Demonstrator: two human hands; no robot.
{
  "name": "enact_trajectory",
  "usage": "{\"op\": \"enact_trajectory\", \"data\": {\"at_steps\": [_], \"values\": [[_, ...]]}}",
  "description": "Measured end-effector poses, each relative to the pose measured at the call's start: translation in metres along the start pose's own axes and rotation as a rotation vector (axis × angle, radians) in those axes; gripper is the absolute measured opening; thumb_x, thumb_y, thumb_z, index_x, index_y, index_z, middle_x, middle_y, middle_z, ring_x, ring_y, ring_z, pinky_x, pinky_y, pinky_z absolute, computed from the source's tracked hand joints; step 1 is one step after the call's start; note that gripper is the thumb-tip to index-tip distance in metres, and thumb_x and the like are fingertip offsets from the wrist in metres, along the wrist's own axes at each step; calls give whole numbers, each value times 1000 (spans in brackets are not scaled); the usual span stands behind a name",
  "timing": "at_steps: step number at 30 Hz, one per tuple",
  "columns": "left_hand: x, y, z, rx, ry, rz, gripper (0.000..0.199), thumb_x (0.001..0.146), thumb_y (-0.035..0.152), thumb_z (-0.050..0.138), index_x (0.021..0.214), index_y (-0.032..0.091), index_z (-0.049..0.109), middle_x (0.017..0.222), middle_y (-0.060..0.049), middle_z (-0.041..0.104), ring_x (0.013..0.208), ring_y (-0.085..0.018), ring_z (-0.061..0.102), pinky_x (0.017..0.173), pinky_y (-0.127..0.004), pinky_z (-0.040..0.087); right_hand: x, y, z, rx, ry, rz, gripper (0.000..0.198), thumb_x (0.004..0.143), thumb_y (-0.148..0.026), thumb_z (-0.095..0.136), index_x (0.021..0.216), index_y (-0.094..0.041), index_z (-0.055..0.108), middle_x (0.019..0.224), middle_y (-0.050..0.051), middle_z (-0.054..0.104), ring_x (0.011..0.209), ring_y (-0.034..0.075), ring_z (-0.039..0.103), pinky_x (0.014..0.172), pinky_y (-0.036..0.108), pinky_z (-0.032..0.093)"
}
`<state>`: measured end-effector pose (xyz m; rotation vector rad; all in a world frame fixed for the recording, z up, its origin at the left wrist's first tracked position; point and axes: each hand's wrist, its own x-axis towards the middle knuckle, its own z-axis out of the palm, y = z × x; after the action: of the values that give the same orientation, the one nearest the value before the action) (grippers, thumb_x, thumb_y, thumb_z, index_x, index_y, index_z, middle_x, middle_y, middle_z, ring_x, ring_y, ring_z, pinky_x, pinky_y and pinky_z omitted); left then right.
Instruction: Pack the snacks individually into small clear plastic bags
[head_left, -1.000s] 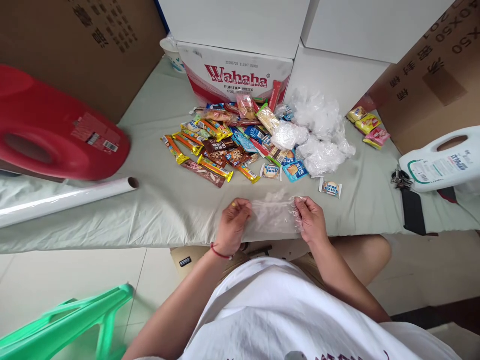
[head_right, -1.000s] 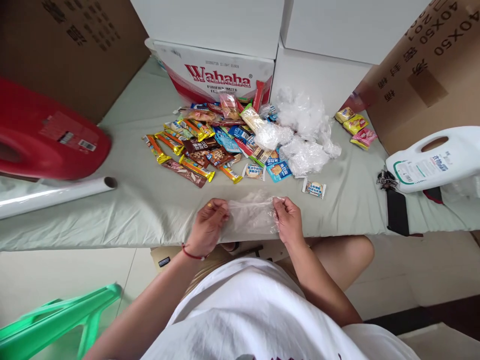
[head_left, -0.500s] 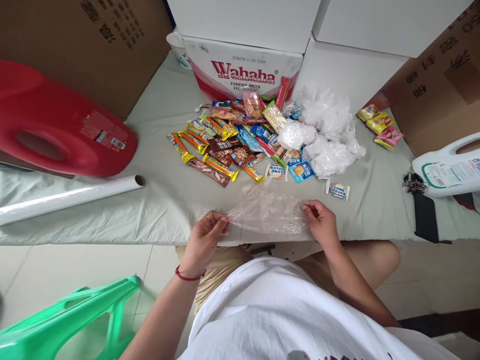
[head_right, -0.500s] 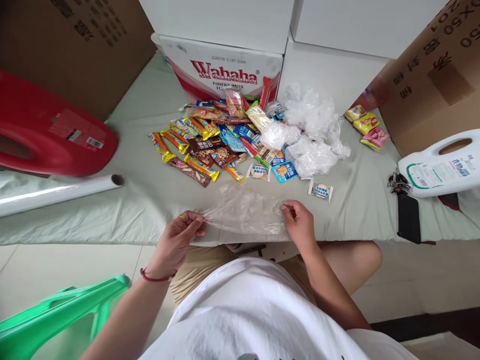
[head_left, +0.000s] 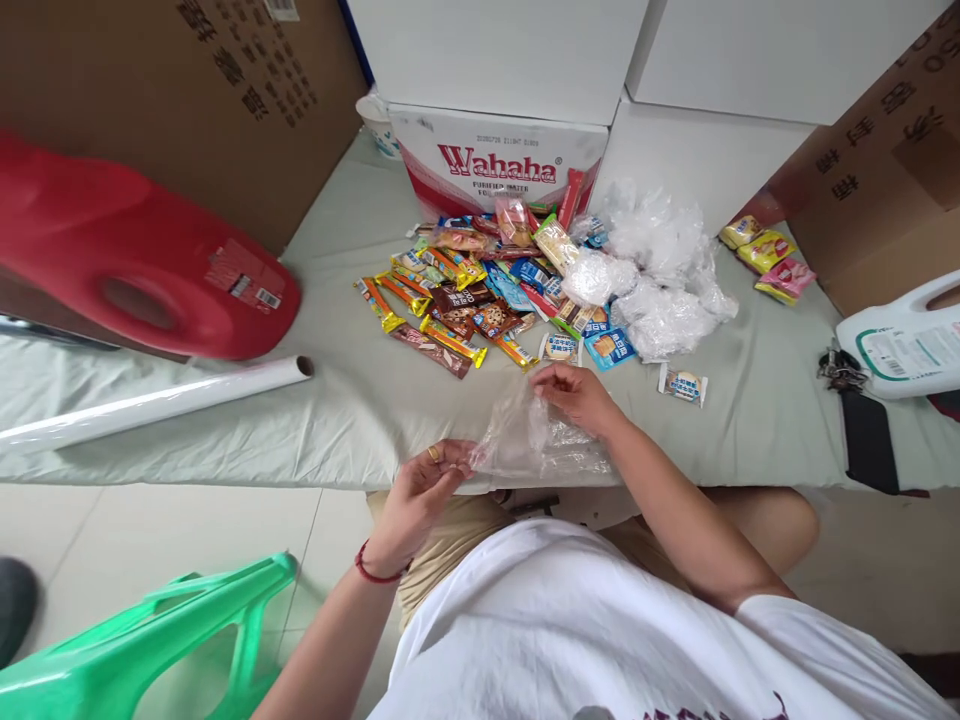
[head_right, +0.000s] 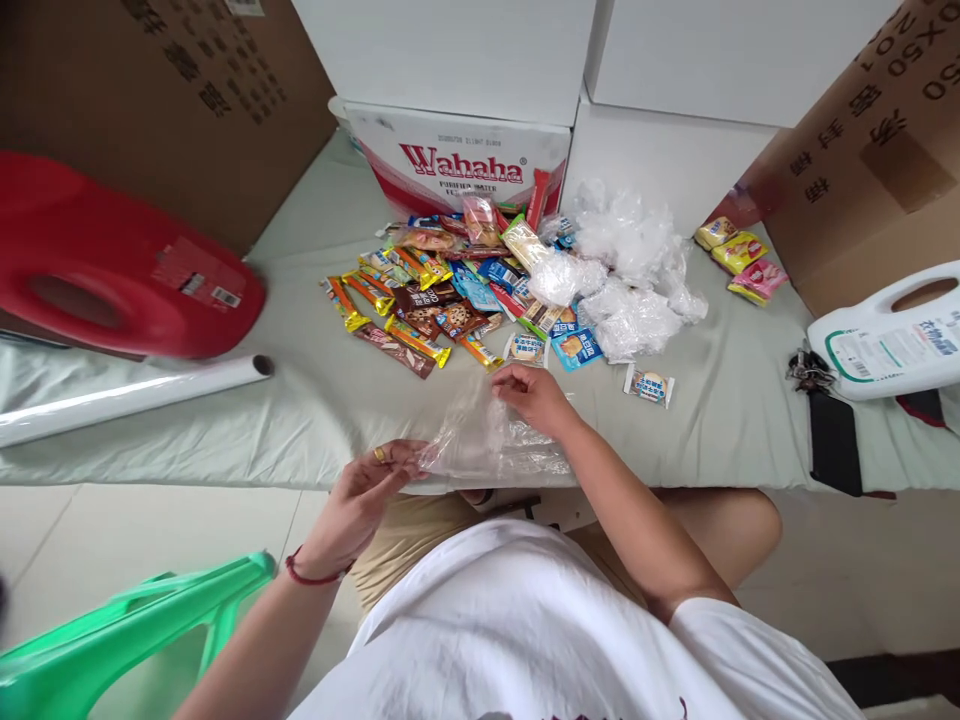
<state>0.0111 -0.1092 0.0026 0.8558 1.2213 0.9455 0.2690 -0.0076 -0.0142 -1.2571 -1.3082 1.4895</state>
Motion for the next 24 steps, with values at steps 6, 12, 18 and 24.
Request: {"op": "enact_trajectory", "data": {"at_steps": [6,12,18,24], "values": [[10,8,-6,-178,102,-153,61,73,77,76,94,20,69,103,-12,75,88,-24,71,69,-34,59,-10,-12,-3,-41,-41,-89,22,79,-44,80,88,-24,79,78,-1,69,66,14,56,60,26,43],[62,25,25,-94,-29,-209,61,69,69,83,101,21,66,88,-7,75,74,-19,69,58,-25,46,-23,-18,-7,-269,-69,-295,18,90,-42,73,92,-27,82,89,4,73,84,20,67,77,34,52],[99,26,51,78,10,78,33,69,40,84,59,21,58,52,5,51,50,-11,41,51,-25,29,-33,-34,-15,-506,41,-442,20,97,-39,64,99,-29,82,95,6,73,86,21,68,78,37,55],[123,23,41,-52,349,170,21,82,34,64,70,23,53,54,5,50,49,-11,40,50,-26,28,-75,-40,-20,-830,260,-650,23,99,-27,59,104,-33,82,94,7,74,82,22,65,75,38,55]]}}
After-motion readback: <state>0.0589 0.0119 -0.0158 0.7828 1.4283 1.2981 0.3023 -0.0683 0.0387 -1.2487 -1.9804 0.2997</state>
